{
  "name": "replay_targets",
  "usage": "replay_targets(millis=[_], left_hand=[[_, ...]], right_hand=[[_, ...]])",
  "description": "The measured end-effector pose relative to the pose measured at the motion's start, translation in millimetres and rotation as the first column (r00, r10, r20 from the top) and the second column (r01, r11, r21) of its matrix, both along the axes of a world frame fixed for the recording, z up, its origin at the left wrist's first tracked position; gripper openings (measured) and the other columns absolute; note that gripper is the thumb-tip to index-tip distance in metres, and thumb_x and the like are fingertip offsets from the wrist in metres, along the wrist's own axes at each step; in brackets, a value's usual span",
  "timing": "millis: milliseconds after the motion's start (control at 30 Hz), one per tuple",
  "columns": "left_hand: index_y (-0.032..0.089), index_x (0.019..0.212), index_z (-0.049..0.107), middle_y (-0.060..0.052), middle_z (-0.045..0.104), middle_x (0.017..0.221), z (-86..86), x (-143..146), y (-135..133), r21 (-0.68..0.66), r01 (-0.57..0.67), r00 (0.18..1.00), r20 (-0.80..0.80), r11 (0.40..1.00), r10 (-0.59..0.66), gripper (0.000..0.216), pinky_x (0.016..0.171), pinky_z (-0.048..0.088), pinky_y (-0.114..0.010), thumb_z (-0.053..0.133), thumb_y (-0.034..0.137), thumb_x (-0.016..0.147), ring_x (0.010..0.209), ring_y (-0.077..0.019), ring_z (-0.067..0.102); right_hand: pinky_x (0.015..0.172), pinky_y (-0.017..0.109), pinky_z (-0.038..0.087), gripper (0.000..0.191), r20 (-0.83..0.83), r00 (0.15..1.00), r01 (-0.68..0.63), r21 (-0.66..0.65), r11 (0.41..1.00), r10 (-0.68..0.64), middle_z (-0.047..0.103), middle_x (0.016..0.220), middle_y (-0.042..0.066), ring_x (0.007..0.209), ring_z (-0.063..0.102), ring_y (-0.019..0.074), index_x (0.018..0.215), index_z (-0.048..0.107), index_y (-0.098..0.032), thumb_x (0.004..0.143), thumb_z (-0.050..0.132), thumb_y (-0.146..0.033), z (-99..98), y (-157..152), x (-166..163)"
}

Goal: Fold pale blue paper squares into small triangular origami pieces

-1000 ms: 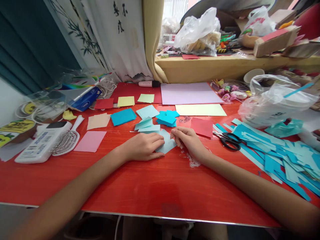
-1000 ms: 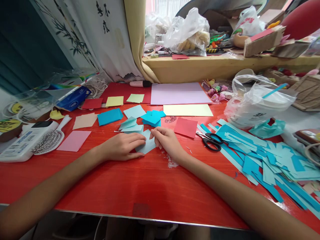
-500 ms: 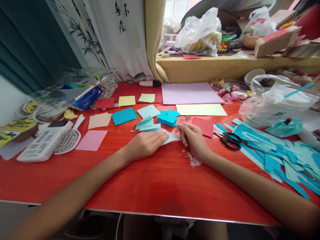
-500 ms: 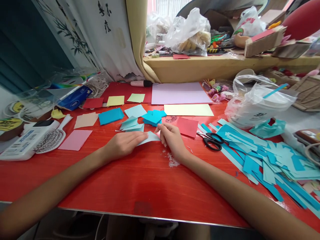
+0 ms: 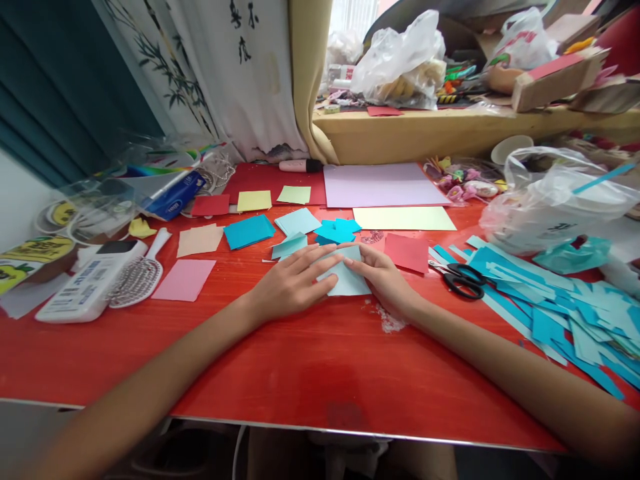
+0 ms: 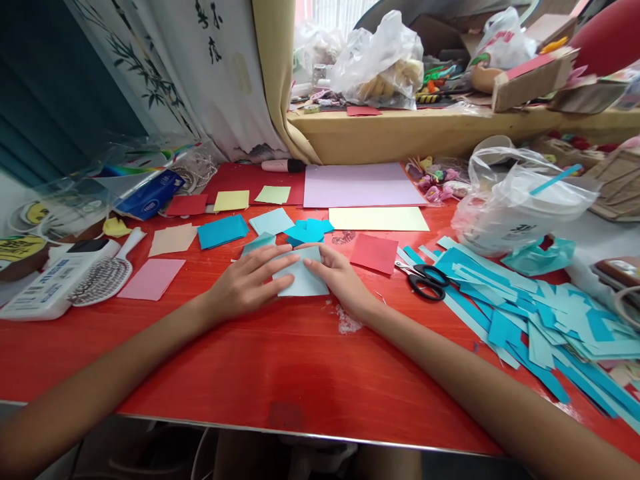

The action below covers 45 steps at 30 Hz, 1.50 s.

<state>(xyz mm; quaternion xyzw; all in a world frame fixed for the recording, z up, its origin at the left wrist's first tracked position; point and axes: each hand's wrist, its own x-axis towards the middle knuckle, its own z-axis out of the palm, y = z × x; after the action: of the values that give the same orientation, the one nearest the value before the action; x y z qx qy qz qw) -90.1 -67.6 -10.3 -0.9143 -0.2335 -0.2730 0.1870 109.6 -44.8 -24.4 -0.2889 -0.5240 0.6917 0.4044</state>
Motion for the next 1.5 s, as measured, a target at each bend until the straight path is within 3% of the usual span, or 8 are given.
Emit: replay_targets(millis=[133, 300, 400, 533, 633, 733, 1033, 1500], left_hand=[[0.017, 0.090, 0.062, -0.011, 0.053, 0.133, -0.3, 7, -3, -0.240, -0.121, 0.968, 0.184, 0.963, 0.168, 0.014, 0.106, 0.040, -0.046, 0.049, 0.023, 0.090, 0.133, -0.0259, 0.039], [0.018, 0.086, 0.062, -0.008, 0.050, 0.135, 6.7, 12, -6, -0.608, -0.122, 0.856, 0.336, 0.785, 0.394, 0.021, 0.099, 0.043, -0.040, 0.044, 0.028, 0.092, 0.121, -0.0216, 0.051], [0.018, 0.085, 0.060, -0.006, 0.058, 0.122, 10.7, 14, -6, -0.702, -0.067, 0.803, 0.384, 0.709, 0.455, 0.019, 0.091, 0.045, -0.033, 0.046, 0.028, 0.092, 0.111, -0.0185, 0.054], [0.017, 0.081, 0.056, -0.003, 0.059, 0.093, 12.0, 16, -7, -0.736, -0.020, 0.769, 0.421, 0.676, 0.481, 0.016, 0.078, 0.044, -0.028, 0.047, 0.027, 0.091, 0.089, -0.0144, 0.055], [0.019, 0.088, 0.054, -0.002, 0.056, 0.087, 10.4, 16, -8, -0.789, 0.035, 0.709, 0.452, 0.613, 0.542, 0.014, 0.072, 0.044, -0.028, 0.047, 0.031, 0.090, 0.080, -0.0137, 0.054], [0.020, 0.096, 0.051, -0.001, 0.056, 0.086, 7.5, 16, -8, -0.821, 0.108, 0.664, 0.479, 0.561, 0.574, 0.014, 0.072, 0.046, -0.028, 0.049, 0.033, 0.090, 0.078, -0.0136, 0.056], [0.024, 0.115, 0.048, -0.002, 0.049, 0.100, 4.7, 19, -10, -0.816, 0.194, 0.650, 0.523, 0.545, 0.551, 0.028, 0.075, 0.049, -0.029, 0.052, 0.029, 0.088, 0.077, -0.0108, 0.059], [0.022, 0.109, 0.050, -0.001, 0.058, 0.085, 1.2, 20, -11, -0.827, 0.195, 0.696, 0.496, 0.527, 0.520, 0.022, 0.069, 0.049, -0.027, 0.051, 0.031, 0.089, 0.073, -0.0119, 0.058]], right_hand=[[0.065, 0.026, 0.054, 0.022, 0.000, 0.999, 0.046, -0.003, 0.999, -0.046, 0.066, 0.100, 0.004, 0.083, 0.063, 0.0145, 0.101, 0.062, -0.021, 0.083, 0.061, -0.034, -2.2, 2, 0], [0.064, 0.031, 0.058, 0.033, -0.072, 0.997, 0.013, -0.023, 1.000, -0.015, 0.066, 0.105, 0.007, 0.090, 0.066, 0.0201, 0.107, 0.061, -0.022, 0.088, 0.050, -0.047, 1.2, 3, 0], [0.067, 0.033, 0.059, 0.038, -0.105, 0.994, 0.000, 0.028, 1.000, 0.003, 0.065, 0.108, 0.008, 0.095, 0.065, 0.0217, 0.109, 0.059, -0.021, 0.086, 0.051, -0.051, 1.2, 2, 1], [0.071, 0.032, 0.059, 0.046, -0.104, 0.993, -0.040, 0.095, 0.995, 0.050, 0.063, 0.114, 0.008, 0.098, 0.064, 0.0217, 0.114, 0.054, -0.022, 0.075, 0.069, -0.041, 0.2, 2, 2], [0.071, 0.032, 0.059, 0.053, -0.117, 0.992, -0.040, 0.104, 0.994, 0.052, 0.059, 0.120, 0.008, 0.099, 0.064, 0.0216, 0.117, 0.051, -0.023, 0.072, 0.072, -0.040, 1.4, 2, 2], [0.069, 0.029, 0.059, 0.048, -0.120, 0.992, -0.014, 0.121, 0.993, 0.029, 0.059, 0.120, 0.007, 0.094, 0.066, 0.0185, 0.115, 0.051, -0.024, 0.074, 0.072, -0.033, 2.9, 1, 0], [0.062, 0.025, 0.058, 0.022, -0.007, 0.994, 0.113, 0.128, 0.985, -0.113, 0.067, 0.089, 0.003, 0.071, 0.067, 0.0123, 0.096, 0.060, -0.018, 0.079, 0.068, -0.027, -0.5, -1, 1], [0.063, 0.026, 0.058, 0.023, 0.067, 0.981, 0.168, 0.155, 0.974, -0.180, 0.069, 0.076, 0.002, 0.062, 0.066, 0.0118, 0.085, 0.062, -0.015, 0.077, 0.069, -0.036, 2.8, -1, 1]])
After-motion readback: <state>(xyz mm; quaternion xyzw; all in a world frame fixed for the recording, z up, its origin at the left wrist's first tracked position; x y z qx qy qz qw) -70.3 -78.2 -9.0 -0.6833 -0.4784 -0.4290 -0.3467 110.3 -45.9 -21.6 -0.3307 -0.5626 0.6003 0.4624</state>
